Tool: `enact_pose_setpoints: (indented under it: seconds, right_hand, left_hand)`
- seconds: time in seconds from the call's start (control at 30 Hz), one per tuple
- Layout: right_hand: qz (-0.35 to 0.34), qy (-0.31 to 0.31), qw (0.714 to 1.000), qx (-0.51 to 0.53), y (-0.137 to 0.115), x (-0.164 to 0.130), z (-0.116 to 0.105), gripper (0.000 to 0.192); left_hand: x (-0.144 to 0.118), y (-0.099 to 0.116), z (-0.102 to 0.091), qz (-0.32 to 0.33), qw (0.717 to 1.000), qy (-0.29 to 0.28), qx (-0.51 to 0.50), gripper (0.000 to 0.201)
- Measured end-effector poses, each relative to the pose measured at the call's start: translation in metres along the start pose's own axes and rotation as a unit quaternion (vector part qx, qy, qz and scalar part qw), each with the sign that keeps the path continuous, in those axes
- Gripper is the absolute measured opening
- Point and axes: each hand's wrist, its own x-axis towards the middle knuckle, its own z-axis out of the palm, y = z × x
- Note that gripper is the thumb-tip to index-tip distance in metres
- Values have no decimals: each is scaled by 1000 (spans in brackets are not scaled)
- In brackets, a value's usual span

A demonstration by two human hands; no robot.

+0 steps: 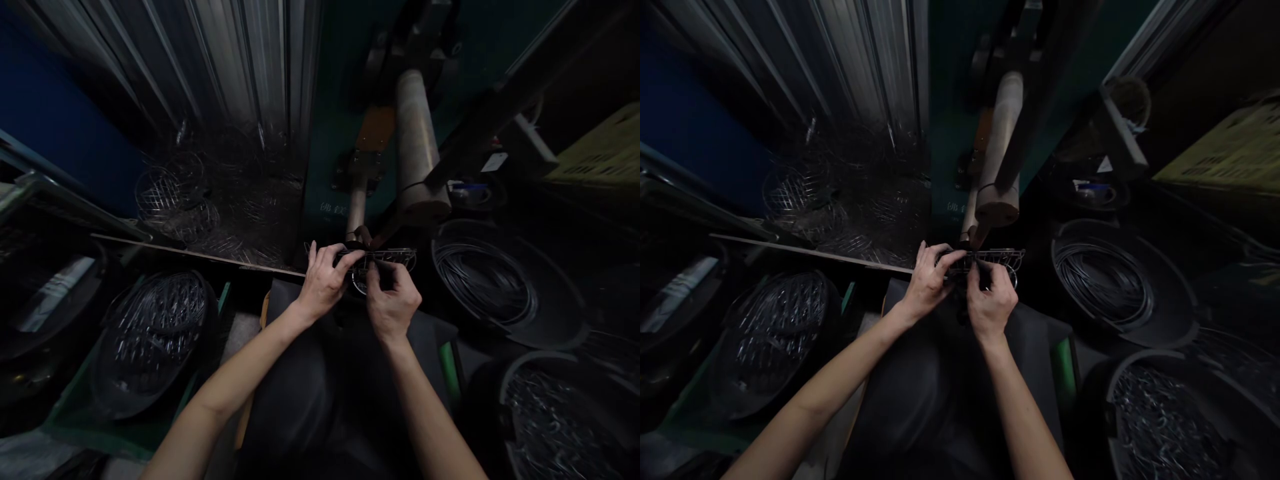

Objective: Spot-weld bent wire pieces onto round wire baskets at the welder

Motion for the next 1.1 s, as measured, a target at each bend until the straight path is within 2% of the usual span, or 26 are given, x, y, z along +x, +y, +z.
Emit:
enact_pose_setpoints:
  seconds: [0.2, 0.37, 0.53, 0.73, 0.8, 0.87, 0.9, 1.0, 1.03, 1.1]
  right_hand:
    - [1, 4, 1000, -16, 1, 2, 3, 20]
    - [-27, 16, 999, -34, 1, 5, 5, 20]
    - [-44, -25, 998, -36, 6, 4, 3, 25]
    - [-18, -46, 998, -37, 1, 1, 9, 34]
    - [-6, -49, 999, -11, -1, 1, 1, 34]
    - [20, -34, 999, -1, 4, -3, -22, 33]
    - [41, -20, 999, -12, 13, -7, -41, 35]
    - [155, 39, 979, -123, 64, -30, -118, 42]
    - [215, 42, 959, -178, 89, -41, -147, 40]
    - [332, -13, 892, -307, 139, -66, -202, 25]
  left_hand:
    - [3, -1, 0, -3, 1000, 2, 3, 50]
    - [4, -3, 1, 4, 1000, 6, 20, 53]
    - [4, -6, 4, 23, 998, 41, 29, 46]
    - [3, -16, 11, 54, 996, 66, 10, 48]
    - [4, -17, 12, 54, 996, 69, 3, 49]
    - [4, -16, 11, 54, 996, 69, -3, 52]
    - [3, -15, 10, 53, 996, 66, -8, 54]
    - [-4, -5, 0, 30, 998, 53, -30, 53]
    - [-9, 0, -5, 17, 998, 39, -37, 53]
    - [-19, 16, -12, -2, 999, -19, -41, 54]
